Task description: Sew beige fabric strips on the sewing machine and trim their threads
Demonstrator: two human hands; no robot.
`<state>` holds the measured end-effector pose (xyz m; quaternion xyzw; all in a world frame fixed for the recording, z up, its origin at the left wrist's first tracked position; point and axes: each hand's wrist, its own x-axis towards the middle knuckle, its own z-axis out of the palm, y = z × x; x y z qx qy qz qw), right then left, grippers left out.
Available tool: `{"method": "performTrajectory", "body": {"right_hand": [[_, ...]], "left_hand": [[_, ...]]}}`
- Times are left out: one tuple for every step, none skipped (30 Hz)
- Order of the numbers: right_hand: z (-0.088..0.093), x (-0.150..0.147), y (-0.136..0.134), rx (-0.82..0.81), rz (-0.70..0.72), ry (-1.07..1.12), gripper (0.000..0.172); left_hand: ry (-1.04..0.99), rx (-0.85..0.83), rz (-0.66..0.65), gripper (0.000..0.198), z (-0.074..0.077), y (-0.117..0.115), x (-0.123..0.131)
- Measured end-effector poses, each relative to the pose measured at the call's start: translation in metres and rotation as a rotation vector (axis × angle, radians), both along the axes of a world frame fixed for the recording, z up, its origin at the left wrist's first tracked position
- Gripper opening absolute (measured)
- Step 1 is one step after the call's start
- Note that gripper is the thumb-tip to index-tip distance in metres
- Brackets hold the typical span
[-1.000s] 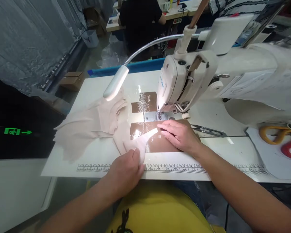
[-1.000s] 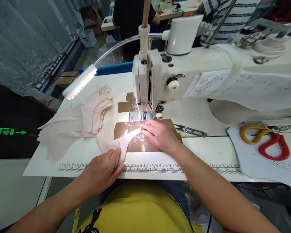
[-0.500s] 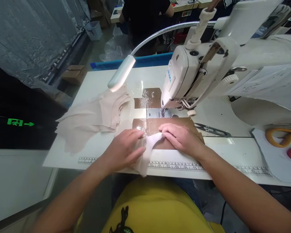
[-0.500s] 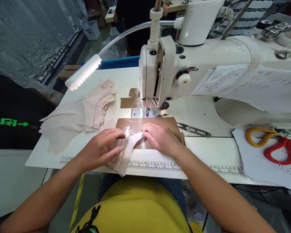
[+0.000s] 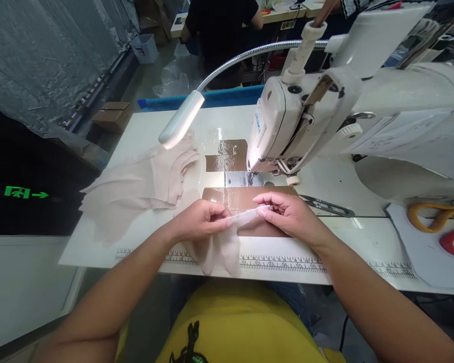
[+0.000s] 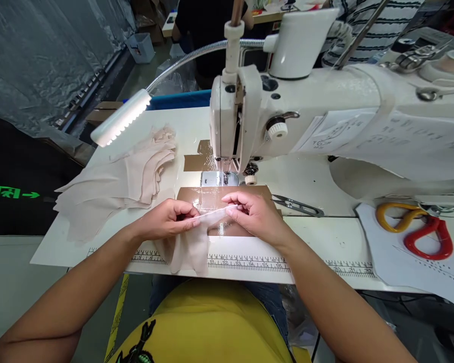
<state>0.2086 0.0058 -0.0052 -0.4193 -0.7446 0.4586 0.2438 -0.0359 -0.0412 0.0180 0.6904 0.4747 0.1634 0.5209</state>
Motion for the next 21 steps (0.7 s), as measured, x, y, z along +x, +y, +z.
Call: {"method": "performTrajectory", "body": {"right_hand": [[0.002,-0.001,0.0,-0.012,-0.016,-0.02,0.024],[0.003,-0.001,-0.001,-0.021,-0.028,-0.039,0.024],[0.005,-0.001,-0.001,-0.027,-0.033,-0.059,0.023],[0.006,-0.002,-0.001,-0.03,-0.036,-0.08,0.021],[0.007,-0.002,-0.001,-0.028,-0.04,-0.103,0.02],[0.007,-0.002,-0.001,-0.02,-0.048,-0.128,0.019],[0.007,-0.002,-0.001,-0.008,-0.059,-0.151,0.02],[0.006,-0.002,0.0,0.01,-0.074,-0.171,0.02],[0.006,-0.002,0.0,0.028,-0.084,-0.184,0.019],[0.005,-0.002,0.0,0.044,-0.088,-0.188,0.019],[0.005,-0.002,0.0,0.055,-0.086,-0.188,0.019],[0.005,-0.002,0.0,0.06,-0.083,-0.184,0.019],[0.006,-0.002,0.0,0.063,-0.079,-0.176,0.018],[0.006,-0.002,-0.001,0.061,-0.073,-0.164,0.018],[0.007,-0.003,-0.001,0.056,-0.067,-0.149,0.018],[0.007,-0.003,-0.001,0.054,-0.062,-0.136,0.018],[0.008,-0.003,-0.001,0.056,-0.054,-0.125,0.017],[0.008,-0.003,-0.001,0.065,-0.048,-0.117,0.016],[0.008,-0.004,-0.001,0.082,-0.043,-0.115,0.015],[0.008,-0.004,-0.001,0.108,-0.035,-0.116,0.013],[0.008,-0.004,-0.002,0.142,-0.025,-0.116,0.012]], "left_hand": [[0.007,-0.002,0.016,0.024,-0.001,-0.001,-0.002],[0.015,0.0,0.032,0.024,-0.003,-0.001,-0.004],[0.021,0.005,0.045,0.024,-0.004,-0.001,-0.006],[0.026,0.012,0.058,0.024,-0.005,-0.001,-0.007],[0.029,0.02,0.068,0.024,-0.006,-0.001,-0.007],[0.034,0.032,0.078,0.024,-0.006,-0.002,-0.008],[0.041,0.045,0.085,0.025,-0.007,-0.002,-0.008],[0.052,0.061,0.087,0.025,-0.007,-0.002,-0.008],[0.064,0.08,0.088,0.025,-0.008,-0.003,-0.007],[0.08,0.099,0.089,0.024,-0.009,-0.003,-0.007],[0.1,0.119,0.095,0.024,-0.009,-0.004,-0.007],[0.121,0.139,0.109,0.023,-0.009,-0.005,-0.006],[0.144,0.16,0.126,0.023,-0.009,-0.005,-0.006],[0.168,0.18,0.143,0.023,-0.009,-0.006,-0.005],[0.192,0.196,0.153,0.022,-0.009,-0.007,-0.005],[0.218,0.211,0.156,0.021,-0.009,-0.009,-0.004],[0.245,0.227,0.151,0.02,-0.009,-0.01,-0.004],[0.274,0.244,0.142,0.018,-0.009,-0.011,-0.003],[0.3,0.263,0.132,0.018,-0.009,-0.013,-0.003],[0.32,0.283,0.124,0.017,-0.009,-0.014,-0.002],[0.331,0.307,0.122,0.015,-0.009,-0.016,-0.002]]}}
